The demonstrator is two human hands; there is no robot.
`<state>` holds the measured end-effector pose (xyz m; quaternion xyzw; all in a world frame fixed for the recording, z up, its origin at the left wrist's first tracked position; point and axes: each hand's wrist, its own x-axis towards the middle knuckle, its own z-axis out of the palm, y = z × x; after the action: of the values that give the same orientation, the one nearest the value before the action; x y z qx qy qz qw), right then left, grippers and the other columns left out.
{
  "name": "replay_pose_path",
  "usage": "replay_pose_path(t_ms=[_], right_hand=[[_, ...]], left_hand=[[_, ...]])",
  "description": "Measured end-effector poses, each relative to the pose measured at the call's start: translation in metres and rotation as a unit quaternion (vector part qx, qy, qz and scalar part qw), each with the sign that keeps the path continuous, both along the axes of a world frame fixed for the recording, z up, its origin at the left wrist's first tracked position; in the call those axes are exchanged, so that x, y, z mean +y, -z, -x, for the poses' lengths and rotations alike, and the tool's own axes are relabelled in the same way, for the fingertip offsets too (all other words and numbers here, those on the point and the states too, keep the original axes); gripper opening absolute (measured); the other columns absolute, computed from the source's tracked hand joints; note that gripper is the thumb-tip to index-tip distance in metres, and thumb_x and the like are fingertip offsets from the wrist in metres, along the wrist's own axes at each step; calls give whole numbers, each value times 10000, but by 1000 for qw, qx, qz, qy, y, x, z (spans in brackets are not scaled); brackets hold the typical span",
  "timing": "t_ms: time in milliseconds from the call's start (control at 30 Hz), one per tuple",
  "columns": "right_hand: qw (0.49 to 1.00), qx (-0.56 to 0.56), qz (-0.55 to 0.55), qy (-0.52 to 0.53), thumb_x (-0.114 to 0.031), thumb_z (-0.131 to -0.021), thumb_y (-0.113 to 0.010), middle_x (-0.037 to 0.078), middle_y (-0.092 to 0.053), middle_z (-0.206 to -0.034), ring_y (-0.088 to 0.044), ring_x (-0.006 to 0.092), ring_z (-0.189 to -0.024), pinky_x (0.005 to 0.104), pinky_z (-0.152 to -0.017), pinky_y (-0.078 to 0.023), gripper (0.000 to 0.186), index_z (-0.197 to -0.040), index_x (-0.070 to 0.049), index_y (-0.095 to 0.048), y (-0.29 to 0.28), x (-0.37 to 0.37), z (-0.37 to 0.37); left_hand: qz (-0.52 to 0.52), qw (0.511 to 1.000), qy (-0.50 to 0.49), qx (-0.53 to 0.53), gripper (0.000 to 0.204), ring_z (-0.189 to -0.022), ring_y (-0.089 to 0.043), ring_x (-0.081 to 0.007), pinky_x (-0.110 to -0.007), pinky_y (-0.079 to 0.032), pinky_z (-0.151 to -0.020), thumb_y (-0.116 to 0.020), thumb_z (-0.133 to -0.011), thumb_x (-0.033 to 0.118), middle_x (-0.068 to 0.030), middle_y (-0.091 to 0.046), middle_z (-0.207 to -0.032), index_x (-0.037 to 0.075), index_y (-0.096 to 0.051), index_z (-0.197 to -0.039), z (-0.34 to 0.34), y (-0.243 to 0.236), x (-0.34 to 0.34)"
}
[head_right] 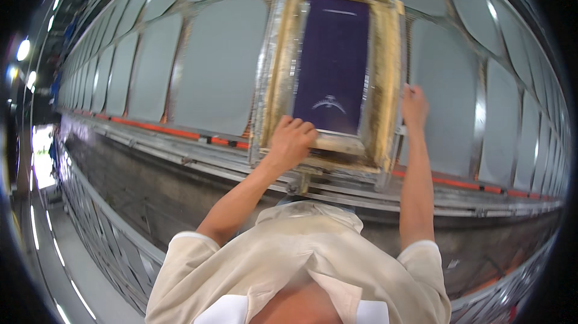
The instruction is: The person uses a squeegee to pull purple ink across a screen-printing frame repeatedly. They pause to pour water from a bottle onto the squeegee and continue the motion. The task is performed on a single frame without visible transfer to a substrate.
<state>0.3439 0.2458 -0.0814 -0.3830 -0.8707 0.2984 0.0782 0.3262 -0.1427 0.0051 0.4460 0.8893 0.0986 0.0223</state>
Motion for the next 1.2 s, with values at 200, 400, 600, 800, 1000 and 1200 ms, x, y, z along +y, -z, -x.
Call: replay_pose_path(t_ms=[200, 400, 600, 800, 1000, 1200], right_hand=[[1000, -5, 26, 6, -374, -979, -656, 141, -662, -779, -611, 274, -723, 398, -714, -476, 349, -901, -34, -663, -77, -31, 3], [980, 194, -17, -47, -304, -967, -668, 150, -647, -766, -601, 296, -699, 396, -681, -469, 301, -849, -33, -616, -39, -171, 59], [977, 204, 49, -25, -304, -945, -661, 174, -581, -715, -559, 323, -640, 411, -630, -446, 281, -851, -48, -592, -33, -332, 129], [983, 176, 53, -6, -316, -940, -667, 161, -531, -628, -491, 296, -558, 410, -575, -413, 295, -839, -48, -593, -34, -369, 147], [993, 121, 11, 7, -324, -942, -662, 176, -598, -685, -583, 343, -632, 434, -630, -457, 295, -883, -36, -634, -16, -365, 151], [999, -10, -22, -26, -343, -943, -670, 168, -694, -940, -652, 375, -896, 470, -803, -501, 278, -996, -71, -679, -25, -363, 159]], left_hand=[[-101, 993, -46, -41, 323, -945, -630, -195, -381, -418, -879, -784, -641, 89, 14, -686, -1037, 154, -695, -944, -15, -20, -38], [-76, 995, -57, 39, 352, -869, -635, -190, -368, -418, -860, -771, -624, 77, 33, -704, -1012, 151, -685, -958, 31, -21, -144], [-50, 993, -69, 80, 410, -859, -625, -185, -373, -425, -841, -773, -609, 70, 44, -706, -1042, 161, -689, -999, 62, -27, -297], [-72, 993, -40, 86, 346, -828, -611, -196, -385, -430, -822, -729, -660, 76, 27, -685, -1012, 142, -654, -991, 68, -6, -357], [-111, 989, -11, 96, 337, -843, -616, -203, -394, -431, -802, -694, -682, 39, 16, -690, -1006, 134, -668, -1005, 124, 16, -344], [-105, 988, -11, 113, 344, -871, -642, -211, -401, -424, -818, -697, -671, 25, 10, -716, -1028, 147, -688, -993, 286, 33, -290]])
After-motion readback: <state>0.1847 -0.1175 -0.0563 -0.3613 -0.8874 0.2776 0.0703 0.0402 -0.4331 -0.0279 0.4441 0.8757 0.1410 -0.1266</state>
